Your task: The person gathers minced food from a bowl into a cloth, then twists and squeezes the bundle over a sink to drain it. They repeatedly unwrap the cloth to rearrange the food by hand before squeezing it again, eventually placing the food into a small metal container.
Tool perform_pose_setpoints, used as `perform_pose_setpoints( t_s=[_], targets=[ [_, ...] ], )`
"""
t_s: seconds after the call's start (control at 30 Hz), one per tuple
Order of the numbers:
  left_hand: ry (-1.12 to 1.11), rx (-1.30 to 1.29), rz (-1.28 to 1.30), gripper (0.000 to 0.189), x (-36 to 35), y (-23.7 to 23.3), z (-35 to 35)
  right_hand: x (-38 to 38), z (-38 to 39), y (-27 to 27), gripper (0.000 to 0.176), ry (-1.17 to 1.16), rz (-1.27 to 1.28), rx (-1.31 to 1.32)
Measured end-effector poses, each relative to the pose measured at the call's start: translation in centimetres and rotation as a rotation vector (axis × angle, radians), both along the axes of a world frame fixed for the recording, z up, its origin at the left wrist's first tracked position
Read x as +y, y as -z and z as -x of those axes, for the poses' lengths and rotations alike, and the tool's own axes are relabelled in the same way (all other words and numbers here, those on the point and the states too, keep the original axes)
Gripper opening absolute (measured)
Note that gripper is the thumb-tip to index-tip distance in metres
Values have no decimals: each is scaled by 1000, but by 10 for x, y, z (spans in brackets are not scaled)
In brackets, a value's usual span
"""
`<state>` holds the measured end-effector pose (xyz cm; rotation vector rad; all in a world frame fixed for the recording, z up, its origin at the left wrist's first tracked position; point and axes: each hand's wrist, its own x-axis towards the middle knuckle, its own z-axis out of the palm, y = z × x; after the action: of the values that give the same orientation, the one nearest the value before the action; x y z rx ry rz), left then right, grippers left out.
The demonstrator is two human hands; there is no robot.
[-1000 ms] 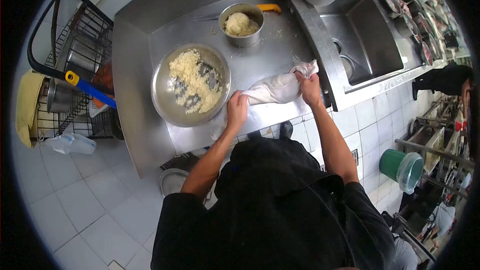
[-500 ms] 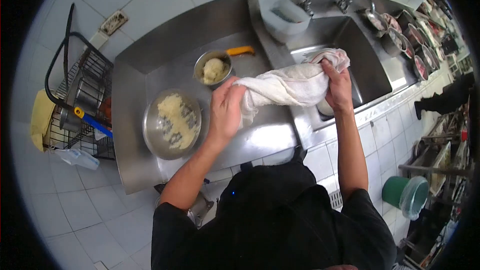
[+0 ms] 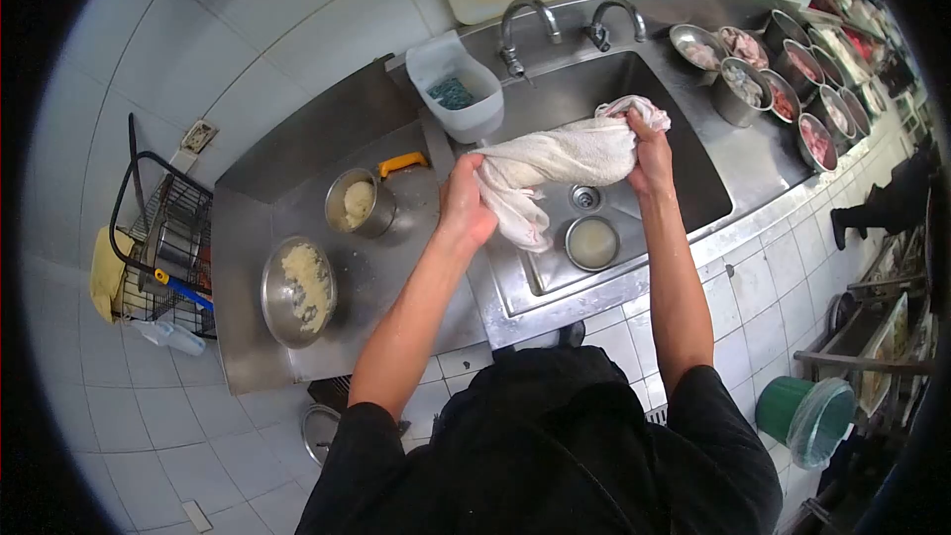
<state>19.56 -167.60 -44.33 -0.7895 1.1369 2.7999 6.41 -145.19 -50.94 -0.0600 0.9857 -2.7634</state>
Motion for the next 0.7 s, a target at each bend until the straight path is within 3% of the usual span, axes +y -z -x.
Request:
perform_pose_setpoints(
  t_s=[0.1, 0.2, 0.23, 0.33, 0.4, 0.5, 0.53, 0.57, 0.63, 0.67, 0.7],
  targets=[
    [26, -20, -289, 41, 18, 34, 12, 19, 6, 30, 18, -50, 126, -91],
    [52, -52, -566, 41, 48, 75, 9, 26, 0, 71, 26, -248, 458, -119],
    [139, -46, -697, 39, 55, 94, 7, 23, 0, 94, 32, -183, 410, -194],
    [154, -102, -730, 37, 91, 113, -5, 20, -25, 99, 34, -211, 410, -231],
    [134, -158, -753, 33, 106, 128, -11, 20, -28, 142, 35, -196, 389, -274],
    [34, -303, -494, 34, 127, 117, -20, 15, -32, 183, 33, -67, 440, -401],
    [4, -271, -460, 33, 133, 124, -23, 14, -24, 215, 42, -82, 393, -424],
    [80, -241, -500, 33, 131, 138, -28, 12, -25, 242, 41, -132, 316, -319],
    [292, -167, -589, 32, 130, 180, -35, 17, -58, 221, 34, -171, 317, -297],
    [424, -143, -782, 31, 121, 201, -41, 19, -75, 210, 31, -191, 318, -285],
    [342, -340, -376, 31, 135, 157, -41, 18, -77, 215, 31, -192, 296, -270]
  ],
)
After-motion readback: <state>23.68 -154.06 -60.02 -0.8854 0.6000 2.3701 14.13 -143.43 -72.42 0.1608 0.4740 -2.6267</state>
